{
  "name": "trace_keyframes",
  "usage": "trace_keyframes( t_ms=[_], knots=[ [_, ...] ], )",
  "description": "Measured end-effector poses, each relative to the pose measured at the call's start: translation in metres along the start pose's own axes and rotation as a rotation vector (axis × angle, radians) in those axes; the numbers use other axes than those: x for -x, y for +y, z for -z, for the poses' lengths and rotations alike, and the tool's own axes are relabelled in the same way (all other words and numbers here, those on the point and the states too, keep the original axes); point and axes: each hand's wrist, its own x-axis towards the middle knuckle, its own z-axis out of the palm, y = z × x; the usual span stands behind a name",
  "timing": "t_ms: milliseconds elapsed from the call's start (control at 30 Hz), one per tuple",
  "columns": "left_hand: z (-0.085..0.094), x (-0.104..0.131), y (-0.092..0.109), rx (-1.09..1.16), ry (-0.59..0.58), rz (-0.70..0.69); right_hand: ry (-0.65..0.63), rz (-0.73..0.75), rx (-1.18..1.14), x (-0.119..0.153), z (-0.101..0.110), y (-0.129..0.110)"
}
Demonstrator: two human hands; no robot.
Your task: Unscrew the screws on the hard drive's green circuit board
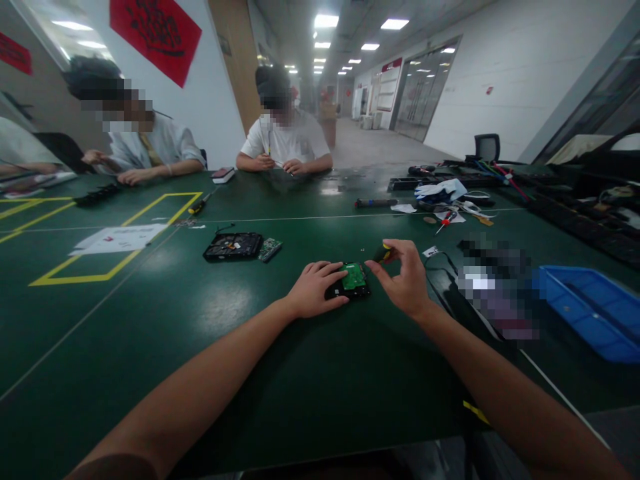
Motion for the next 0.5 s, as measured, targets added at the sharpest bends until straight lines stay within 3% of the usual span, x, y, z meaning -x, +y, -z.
trace_keyframes(
  t_ms=[333, 500],
  knots=[
    [-0.0022, -0.0002, -0.0018, 0.005, 0.008, -0.010, -0.111, 0.001, -0.081, -0.0008, 0.0014, -0.0027],
    [-0.0009, -0.0002, -0.0010, 0.003, 0.002, -0.013, -0.056, 0.012, -0.036, -0.0028, 0.0037, -0.0029]
  ],
)
